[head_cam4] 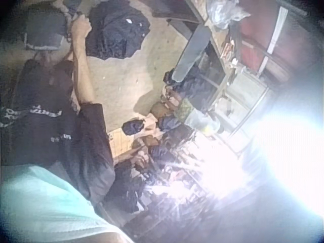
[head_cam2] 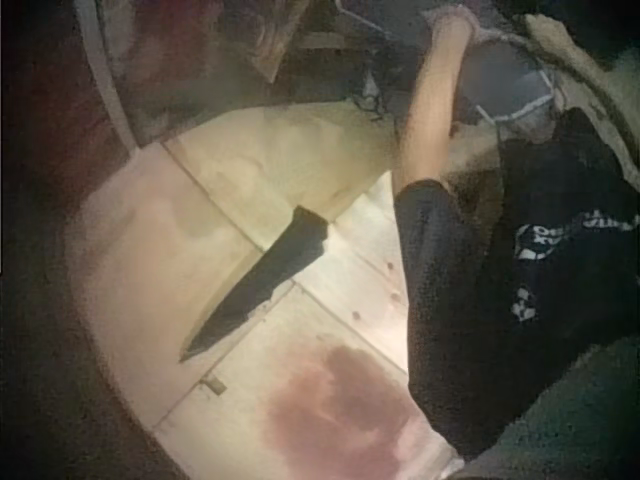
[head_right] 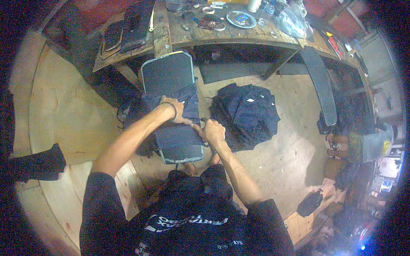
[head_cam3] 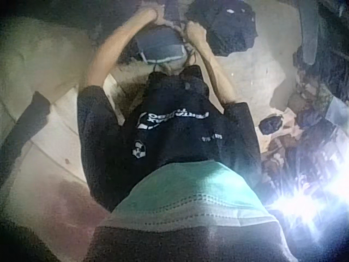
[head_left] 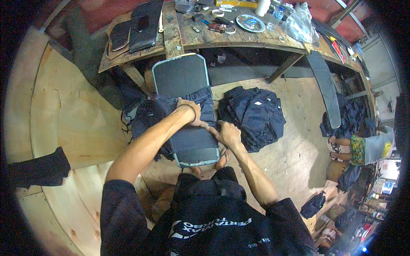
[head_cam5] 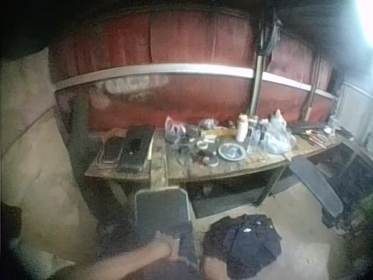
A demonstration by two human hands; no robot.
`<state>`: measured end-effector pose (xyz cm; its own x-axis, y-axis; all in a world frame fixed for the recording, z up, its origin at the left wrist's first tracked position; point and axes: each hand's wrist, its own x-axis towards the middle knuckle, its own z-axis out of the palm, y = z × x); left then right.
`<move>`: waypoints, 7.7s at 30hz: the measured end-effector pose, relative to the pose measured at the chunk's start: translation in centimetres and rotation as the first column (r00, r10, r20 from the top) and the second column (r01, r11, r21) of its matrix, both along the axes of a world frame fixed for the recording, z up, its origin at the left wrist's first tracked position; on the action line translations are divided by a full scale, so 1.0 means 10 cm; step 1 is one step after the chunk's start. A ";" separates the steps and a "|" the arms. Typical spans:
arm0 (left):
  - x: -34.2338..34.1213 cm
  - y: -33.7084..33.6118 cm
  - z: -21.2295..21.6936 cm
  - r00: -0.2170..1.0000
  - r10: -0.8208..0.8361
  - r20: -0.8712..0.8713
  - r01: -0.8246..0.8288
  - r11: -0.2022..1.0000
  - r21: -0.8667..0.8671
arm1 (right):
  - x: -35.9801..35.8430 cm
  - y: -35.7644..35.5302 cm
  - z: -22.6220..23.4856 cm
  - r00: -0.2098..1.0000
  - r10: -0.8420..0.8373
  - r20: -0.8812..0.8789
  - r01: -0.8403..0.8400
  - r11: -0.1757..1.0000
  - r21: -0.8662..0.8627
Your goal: The person irons dark-colored shorts on a small ironing board using a handheld iron. They repeatedly smooth the fabric, flip the garment, and iron both sides before stacking the finished item.
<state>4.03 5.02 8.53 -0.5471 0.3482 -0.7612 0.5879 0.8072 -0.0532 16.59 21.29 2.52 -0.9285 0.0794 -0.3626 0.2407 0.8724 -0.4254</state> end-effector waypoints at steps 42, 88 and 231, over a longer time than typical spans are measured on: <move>0.02 -0.38 -0.50 0.827 0.508 -0.241 -0.246 0.712 0.657 | -0.08 -0.01 0.12 0.992 -0.089 -0.090 0.092 0.995 0.036; -0.22 -0.87 -0.98 0.721 0.644 -0.255 -0.133 0.490 0.862 | -0.12 -0.60 0.13 0.488 0.685 -0.540 -0.871 0.348 -0.346; -0.96 -0.89 -1.08 0.765 0.563 -0.311 0.051 0.429 0.902 | -0.79 -0.85 -0.14 0.545 0.821 0.171 -0.352 0.409 -0.842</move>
<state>-5.57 -3.92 -2.25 -0.8894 0.3789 0.2560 0.4569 0.7152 0.5289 8.70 12.82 1.16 -0.2580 -0.8743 -0.4112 0.1474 0.3850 -0.9111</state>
